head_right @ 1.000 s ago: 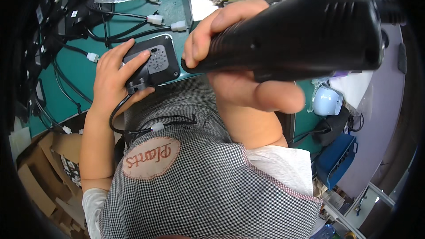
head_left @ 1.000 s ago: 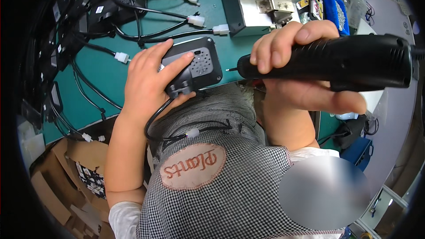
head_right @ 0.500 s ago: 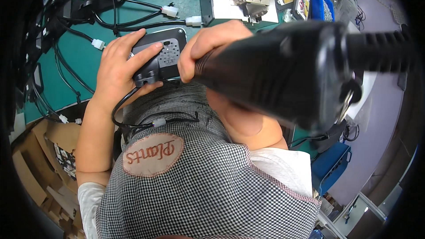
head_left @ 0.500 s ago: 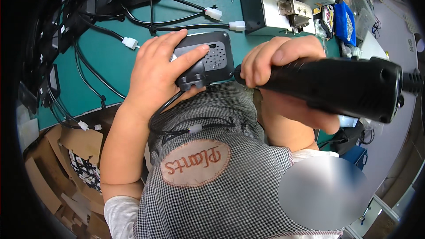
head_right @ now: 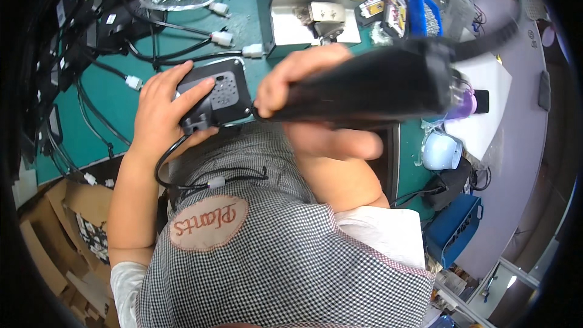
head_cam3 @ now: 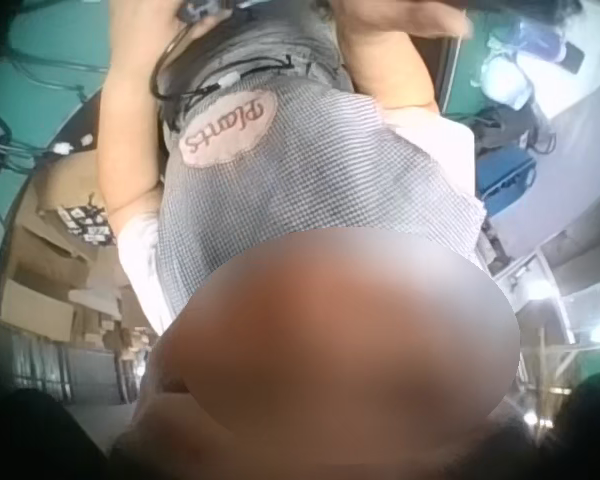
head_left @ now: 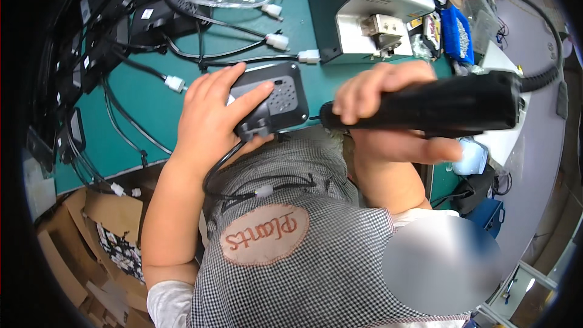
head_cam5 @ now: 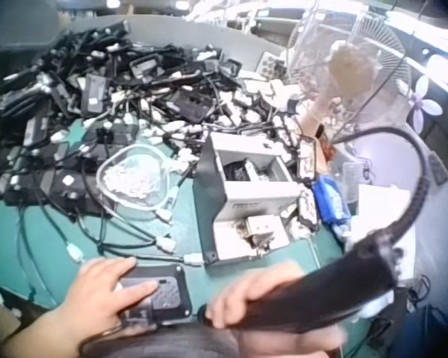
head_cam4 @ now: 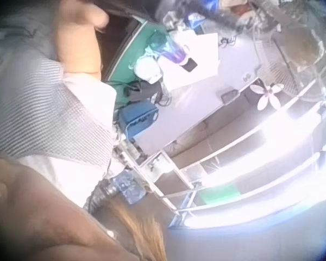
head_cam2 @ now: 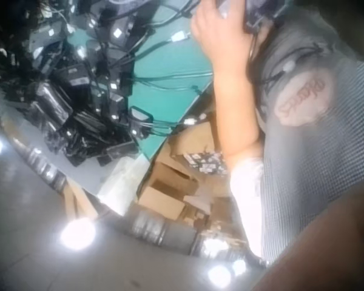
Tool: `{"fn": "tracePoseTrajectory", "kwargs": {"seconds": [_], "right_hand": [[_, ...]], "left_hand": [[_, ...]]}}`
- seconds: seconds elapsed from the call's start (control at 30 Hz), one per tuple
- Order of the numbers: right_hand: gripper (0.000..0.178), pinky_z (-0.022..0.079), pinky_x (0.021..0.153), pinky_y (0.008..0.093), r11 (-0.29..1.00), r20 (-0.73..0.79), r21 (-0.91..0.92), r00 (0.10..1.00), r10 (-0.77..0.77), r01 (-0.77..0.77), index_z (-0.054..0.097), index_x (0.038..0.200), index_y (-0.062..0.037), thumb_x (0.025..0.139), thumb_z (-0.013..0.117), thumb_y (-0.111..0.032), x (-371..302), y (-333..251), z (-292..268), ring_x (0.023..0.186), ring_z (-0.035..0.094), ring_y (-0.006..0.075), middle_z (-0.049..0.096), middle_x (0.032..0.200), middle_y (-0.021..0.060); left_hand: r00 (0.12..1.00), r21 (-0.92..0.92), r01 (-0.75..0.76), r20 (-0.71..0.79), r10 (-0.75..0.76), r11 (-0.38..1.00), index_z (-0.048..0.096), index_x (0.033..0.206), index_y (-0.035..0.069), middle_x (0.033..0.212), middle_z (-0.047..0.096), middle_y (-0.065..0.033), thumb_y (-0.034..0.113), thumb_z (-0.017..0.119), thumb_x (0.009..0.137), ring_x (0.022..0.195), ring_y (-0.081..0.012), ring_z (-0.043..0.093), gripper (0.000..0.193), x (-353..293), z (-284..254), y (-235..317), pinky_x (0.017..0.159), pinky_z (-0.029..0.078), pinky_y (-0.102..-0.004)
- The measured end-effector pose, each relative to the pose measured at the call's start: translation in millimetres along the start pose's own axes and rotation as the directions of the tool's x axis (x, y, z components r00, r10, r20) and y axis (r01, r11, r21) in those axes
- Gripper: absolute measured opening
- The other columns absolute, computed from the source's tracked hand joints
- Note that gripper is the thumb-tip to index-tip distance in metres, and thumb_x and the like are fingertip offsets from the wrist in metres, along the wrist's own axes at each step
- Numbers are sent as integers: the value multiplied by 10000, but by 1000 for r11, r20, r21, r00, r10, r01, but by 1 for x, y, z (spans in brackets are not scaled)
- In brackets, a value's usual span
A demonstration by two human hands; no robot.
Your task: The person uses a handheld electric screwdriver to fasten screws into small black electronic devices on a green workbench. They repeatedly pick up devices, drive screws, and place the finished units into a cardboard box. The person also interacts with a small white screw-sorting machine to retrieve screws.
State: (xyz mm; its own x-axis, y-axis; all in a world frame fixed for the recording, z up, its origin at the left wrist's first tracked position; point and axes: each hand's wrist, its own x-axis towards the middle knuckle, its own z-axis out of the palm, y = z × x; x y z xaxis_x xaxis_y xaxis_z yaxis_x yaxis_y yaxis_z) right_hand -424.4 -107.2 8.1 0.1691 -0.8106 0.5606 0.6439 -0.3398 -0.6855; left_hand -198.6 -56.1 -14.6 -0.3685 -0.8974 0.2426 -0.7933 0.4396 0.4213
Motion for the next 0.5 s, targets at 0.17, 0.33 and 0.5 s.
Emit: {"fn": "tracePoseTrajectory", "kwargs": {"seconds": [0.17, 0.33, 0.5], "right_hand": [[938, 457, 516, 316, 954, -85, -227, 972, -219, 195, 624, 935, -94, 594, 378, -933, 53, -67, -29, 540, 542, 182, 539, 681, 49], [995, 509, 459, 326, 925, -187, -255, 925, -332, 280, 588, 867, -72, 584, 233, -958, 75, -60, -49, 473, 569, 215, 562, 591, 103], [981, 475, 538, 350, 955, -145, -253, 970, -194, 153, 602, 873, -92, 554, 298, -969, 75, -43, -70, 528, 556, 217, 557, 647, 90]], "left_hand": [[1000, 17, -9, 9, 9, 1000, 581, 1210, 213, 1293, 486, -159, 236, 849, 459, 1137, -361, 487, 798, 2, 1, 3, 969, 362, -472], [1000, 19, -9, -5, 9, 1000, 598, 1197, 245, 1262, 501, -162, 263, 854, 462, 1117, -342, 504, 779, 4, 2, 4, 956, 367, -466], [1000, 27, -13, -8, 13, 1000, 599, 1193, 231, 1260, 501, -165, 254, 854, 459, 1110, -345, 508, 777, 5, 1, 6, 954, 370, -464]]}}
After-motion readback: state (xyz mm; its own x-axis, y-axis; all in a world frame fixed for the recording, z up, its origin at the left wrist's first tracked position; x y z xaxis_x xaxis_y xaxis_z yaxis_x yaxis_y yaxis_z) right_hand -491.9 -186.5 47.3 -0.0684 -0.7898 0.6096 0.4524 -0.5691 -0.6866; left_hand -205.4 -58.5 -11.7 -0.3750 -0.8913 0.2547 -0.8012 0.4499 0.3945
